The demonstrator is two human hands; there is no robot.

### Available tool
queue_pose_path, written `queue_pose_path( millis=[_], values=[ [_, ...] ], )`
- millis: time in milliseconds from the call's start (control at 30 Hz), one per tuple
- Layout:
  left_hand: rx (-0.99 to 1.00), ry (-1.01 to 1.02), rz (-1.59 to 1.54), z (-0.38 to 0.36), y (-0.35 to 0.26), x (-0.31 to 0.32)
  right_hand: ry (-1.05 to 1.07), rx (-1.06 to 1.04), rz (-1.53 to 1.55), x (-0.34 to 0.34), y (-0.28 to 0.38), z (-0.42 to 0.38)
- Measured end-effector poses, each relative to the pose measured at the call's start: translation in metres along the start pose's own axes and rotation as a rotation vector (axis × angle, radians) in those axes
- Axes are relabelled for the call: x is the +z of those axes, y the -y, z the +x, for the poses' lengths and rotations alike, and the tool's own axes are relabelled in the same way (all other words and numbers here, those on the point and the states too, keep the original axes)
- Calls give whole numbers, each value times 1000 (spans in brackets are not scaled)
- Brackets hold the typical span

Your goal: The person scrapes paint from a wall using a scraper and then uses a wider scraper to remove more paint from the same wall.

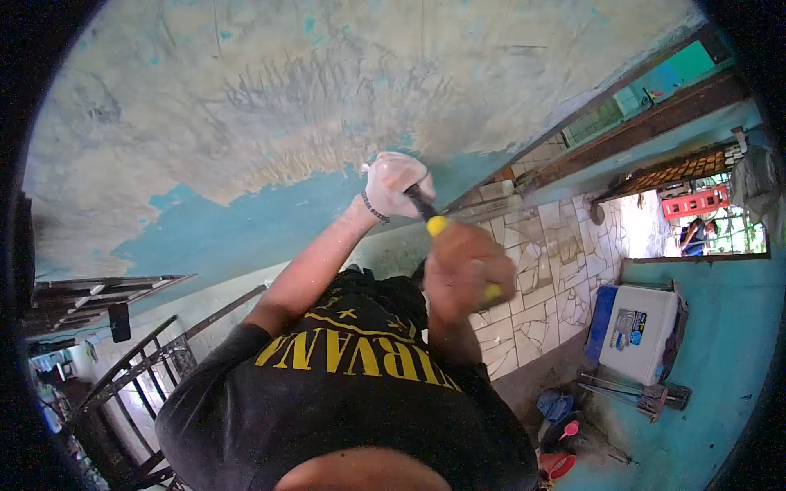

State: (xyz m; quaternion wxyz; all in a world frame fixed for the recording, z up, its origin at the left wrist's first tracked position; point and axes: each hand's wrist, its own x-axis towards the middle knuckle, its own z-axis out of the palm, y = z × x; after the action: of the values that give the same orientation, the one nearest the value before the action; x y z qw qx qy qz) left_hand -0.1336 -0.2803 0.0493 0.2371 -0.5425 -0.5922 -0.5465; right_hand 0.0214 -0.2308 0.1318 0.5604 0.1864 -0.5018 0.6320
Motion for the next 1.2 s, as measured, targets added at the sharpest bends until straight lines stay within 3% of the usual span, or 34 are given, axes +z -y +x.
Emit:
queue_pose_path(
  millis=[67,167,233,333,367,467,600,733,833,933,1033,1200],
  values=[
    [62,-18,10,27,-17,-5,-40,-20,130,-4,15,17],
    [38,-48,3,27,-17,-4,-43,3,29,7,26,22],
    [94,-42,61,16,-7,-2,15,170,-120,3,28,0],
    [175,-112,68,9,-2,2,128,-30,-41,3,9,-10],
    [183,-80,103,6,1,3,146,-5,-7,-1,12,-9],
    [65,24,50,22,-12,7,18,-5,-53,1,26,13],
    [85,31,31,42,-27,6,-84,-18,59,-5,27,27],
    [-39,12,75,-32,23,15,-83,6,-92,-3,-39,-18],
    [-92,14,-5,-33,23,19,-72,89,-122,-9,-35,-22],
    [3,-10,-4,10,-4,15,-116,-16,-63,-29,-11,-2],
    [32,26,4,35,-23,1,-156,-27,235,-5,30,30],
    [13,-15,60,-28,30,13,123,-70,-95,0,-26,-21]
  ],
)
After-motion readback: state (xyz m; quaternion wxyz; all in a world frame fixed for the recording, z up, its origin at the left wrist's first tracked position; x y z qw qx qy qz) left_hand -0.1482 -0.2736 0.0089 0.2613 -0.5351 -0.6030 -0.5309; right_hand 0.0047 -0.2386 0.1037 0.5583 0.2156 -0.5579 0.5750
